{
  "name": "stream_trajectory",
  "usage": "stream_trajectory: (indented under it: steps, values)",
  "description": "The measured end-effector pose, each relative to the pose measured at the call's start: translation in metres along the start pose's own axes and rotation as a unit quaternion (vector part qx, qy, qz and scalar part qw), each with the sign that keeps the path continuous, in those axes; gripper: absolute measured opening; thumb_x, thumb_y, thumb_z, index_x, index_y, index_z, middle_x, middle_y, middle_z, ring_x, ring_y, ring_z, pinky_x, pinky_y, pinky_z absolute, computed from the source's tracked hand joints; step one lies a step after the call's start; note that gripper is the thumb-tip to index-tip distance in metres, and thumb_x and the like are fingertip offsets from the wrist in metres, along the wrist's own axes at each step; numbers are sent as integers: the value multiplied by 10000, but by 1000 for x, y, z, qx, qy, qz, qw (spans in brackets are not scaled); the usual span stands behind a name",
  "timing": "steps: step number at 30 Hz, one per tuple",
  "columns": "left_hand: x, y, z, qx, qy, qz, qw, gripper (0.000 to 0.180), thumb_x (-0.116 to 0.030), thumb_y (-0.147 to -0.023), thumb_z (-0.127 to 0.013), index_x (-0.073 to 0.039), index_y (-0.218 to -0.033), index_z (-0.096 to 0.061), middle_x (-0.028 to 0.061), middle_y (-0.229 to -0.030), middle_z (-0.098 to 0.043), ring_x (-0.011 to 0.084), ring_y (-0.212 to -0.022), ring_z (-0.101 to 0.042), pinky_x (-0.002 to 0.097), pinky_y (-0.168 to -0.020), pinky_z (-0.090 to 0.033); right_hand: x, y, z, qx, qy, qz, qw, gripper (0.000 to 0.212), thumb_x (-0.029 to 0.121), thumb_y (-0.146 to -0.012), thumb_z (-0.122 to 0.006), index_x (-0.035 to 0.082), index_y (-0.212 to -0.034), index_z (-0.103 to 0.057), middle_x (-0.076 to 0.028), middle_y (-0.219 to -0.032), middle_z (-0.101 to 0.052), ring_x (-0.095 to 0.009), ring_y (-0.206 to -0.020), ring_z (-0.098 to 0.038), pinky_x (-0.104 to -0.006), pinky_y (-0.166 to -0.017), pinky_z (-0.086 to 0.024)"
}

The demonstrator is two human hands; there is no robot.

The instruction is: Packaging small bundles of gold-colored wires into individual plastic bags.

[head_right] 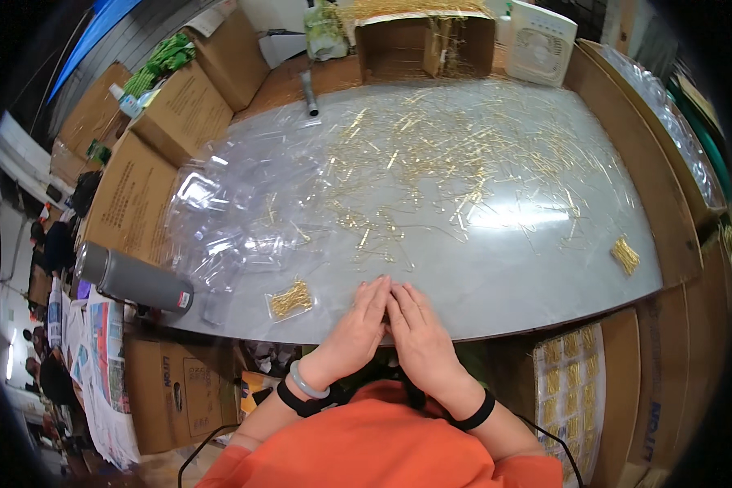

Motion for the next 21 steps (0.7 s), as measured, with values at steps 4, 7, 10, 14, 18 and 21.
stream_trajectory:
  steps: [4,7,10,14,18,21]
  values:
    - [-1,-1,5,10,15,-18,1000,722,-22,-914,-626,70,-1530,-261,304,-1467,-410,472,-1364,-414,544,-1184,-310,-9,3,-4,14,27,-7,1000,483,7,-829,-626,-31,-1305,-559,-195,-1321,-537,-405,-1281,-516,-458,-1041,-473]
    - [2,1,2,-4,15,1,1000,737,-52,-911,-654,49,-1534,-275,291,-1480,-405,462,-1375,-405,522,-1184,-319,-13,9,-6,8,3,-20,1000,429,3,-870,-617,-31,-1295,-563,-221,-1301,-540,-409,-1258,-533,-448,-1032,-477]
    - [7,3,-4,-17,29,24,999,759,-79,-901,-689,28,-1538,-291,278,-1500,-394,453,-1385,-395,500,-1181,-329,-12,3,4,-3,-43,-33,999,427,-4,-918,-596,-45,-1337,-527,-258,-1379,-505,-432,-1282,-514,-457,-1053,-462]
    - [3,6,12,-17,69,40,997,782,-86,-886,-714,26,-1537,-295,280,-1502,-400,451,-1399,-387,488,-1176,-337,-17,0,10,5,-112,-37,993,467,-26,-961,-559,-72,-1411,-443,-294,-1491,-421,-469,-1341,-461,-477,-1106,-418]
    - [6,9,24,-1,30,48,998,761,-58,-897,-686,50,-1533,-283,292,-1500,-394,463,-1419,-365,497,-1180,-324,-20,8,7,5,-133,-62,989,536,-36,-972,-511,-62,-1483,-352,-279,-1571,-317,-461,-1424,-370,-467,-1157,-364]
    - [10,10,11,21,-19,26,999,707,-6,-914,-628,69,-1525,-281,300,-1512,-371,477,-1426,-348,508,-1193,-302,-9,6,-3,2,-137,-59,989,574,-61,-946,-520,-80,-1484,-322,-307,-1571,-282,-475,-1432,-346,-478,-1169,-345]
Point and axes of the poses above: each hand's wrist, its own y-axis away from the middle knuckle, its own z-axis out of the back of the hand, x = y × z, the point moved 8 cm from there along -y, towards the middle knuckle
